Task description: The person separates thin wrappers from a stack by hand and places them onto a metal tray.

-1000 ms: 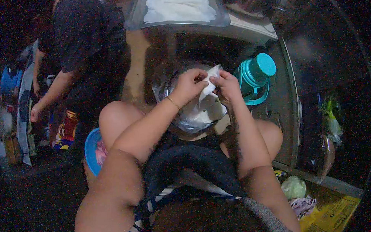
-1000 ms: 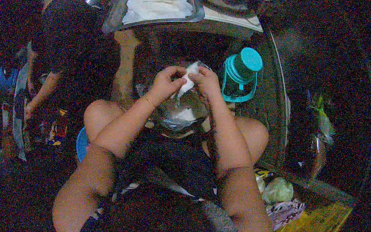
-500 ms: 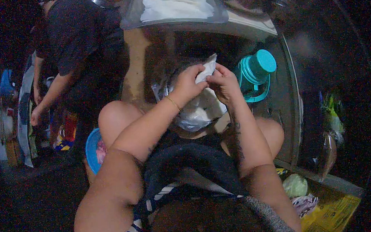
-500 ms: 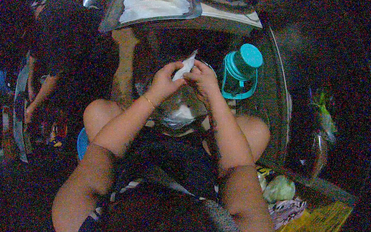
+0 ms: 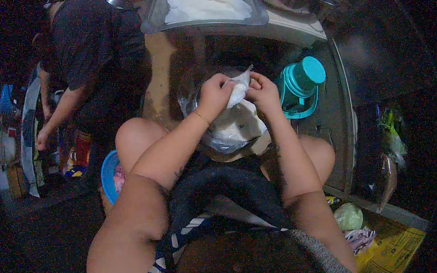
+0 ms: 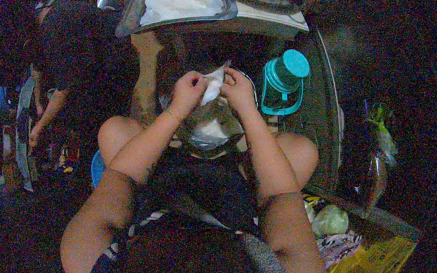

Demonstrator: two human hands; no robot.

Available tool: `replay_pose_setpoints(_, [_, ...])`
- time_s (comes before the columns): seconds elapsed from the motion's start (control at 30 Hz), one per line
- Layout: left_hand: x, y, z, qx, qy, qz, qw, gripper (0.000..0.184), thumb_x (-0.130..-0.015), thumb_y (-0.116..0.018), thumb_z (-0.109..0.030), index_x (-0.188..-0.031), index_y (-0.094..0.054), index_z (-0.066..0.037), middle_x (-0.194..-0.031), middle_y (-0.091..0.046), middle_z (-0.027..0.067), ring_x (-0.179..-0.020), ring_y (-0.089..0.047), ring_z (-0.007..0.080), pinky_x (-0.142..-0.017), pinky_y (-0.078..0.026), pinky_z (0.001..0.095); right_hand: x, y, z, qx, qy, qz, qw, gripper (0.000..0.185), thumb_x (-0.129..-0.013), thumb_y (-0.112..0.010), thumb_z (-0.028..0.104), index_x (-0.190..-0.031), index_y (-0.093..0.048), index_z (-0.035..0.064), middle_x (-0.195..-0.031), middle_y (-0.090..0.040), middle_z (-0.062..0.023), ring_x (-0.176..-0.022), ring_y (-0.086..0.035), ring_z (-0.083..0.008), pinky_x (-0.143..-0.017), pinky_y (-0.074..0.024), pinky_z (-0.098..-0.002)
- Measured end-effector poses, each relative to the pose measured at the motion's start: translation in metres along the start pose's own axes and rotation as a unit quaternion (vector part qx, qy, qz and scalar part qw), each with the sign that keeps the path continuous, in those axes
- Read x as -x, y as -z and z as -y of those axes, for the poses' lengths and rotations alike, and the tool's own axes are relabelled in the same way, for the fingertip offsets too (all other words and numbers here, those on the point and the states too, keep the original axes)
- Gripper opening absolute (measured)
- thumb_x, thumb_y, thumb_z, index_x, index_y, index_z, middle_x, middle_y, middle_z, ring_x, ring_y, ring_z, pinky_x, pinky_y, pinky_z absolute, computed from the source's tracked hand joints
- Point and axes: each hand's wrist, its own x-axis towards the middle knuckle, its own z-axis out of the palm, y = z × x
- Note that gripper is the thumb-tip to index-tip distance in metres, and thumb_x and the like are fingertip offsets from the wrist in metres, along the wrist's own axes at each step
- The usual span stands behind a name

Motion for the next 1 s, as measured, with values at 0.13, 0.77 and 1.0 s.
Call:
replay_pose_setpoints(0.13, [-0.003, 0.003, 0.007, 0.051, 0.051, -0.008, 0.997, 0.023, -0.085, -0.064, -0.025, -0.085, -0.063, -0.002, -0.078, -0.065, 0.0098, -0.072, -0.060, 0.0183, -0.069, -0.048, 0.0323, -0.006, 0.003, -0.009, -0.038, -0.028, -0.018, 0.999, 0.050, -0.069, -0.057, -0.009, -0.119, -0.051, -0.0050, -0.101, -0.064, -0.0126, -0.087, -0.064, -0.0220, -0.074, -0.0530, -0.0313])
replay_pose_setpoints(0.77, [0.016, -0.021, 0.003, -0.041, -0.115, -0.007, 0.993, 0.018, -0.086, -0.058, -0.020, -0.092, -0.056, -0.003, -0.084, -0.062, 0.0231, -0.078, -0.061, 0.0418, -0.066, -0.048, 0.0450, -0.001, 0.000, -0.005, 0.050, -0.087, -0.038, 0.994, 0.026, -0.080, -0.070, 0.028, -0.092, -0.065, 0.0054, -0.083, -0.066, -0.0075, -0.070, -0.063, -0.0201, -0.063, -0.0511, -0.0333])
replay_pose_setpoints(1.0, [0.012, -0.008, -0.003, 0.132, 0.096, -0.022, 0.986, 0.025, -0.088, -0.058, -0.023, -0.098, -0.056, -0.001, -0.091, -0.062, 0.0188, -0.084, -0.062, 0.0309, -0.074, -0.048, 0.0395, 0.001, 0.006, -0.014, -0.084, -0.089, -0.080, 0.989, 0.019, -0.078, -0.068, 0.013, -0.089, -0.065, -0.0018, -0.081, -0.067, -0.0107, -0.070, -0.064, -0.0214, -0.064, -0.0503, -0.0338])
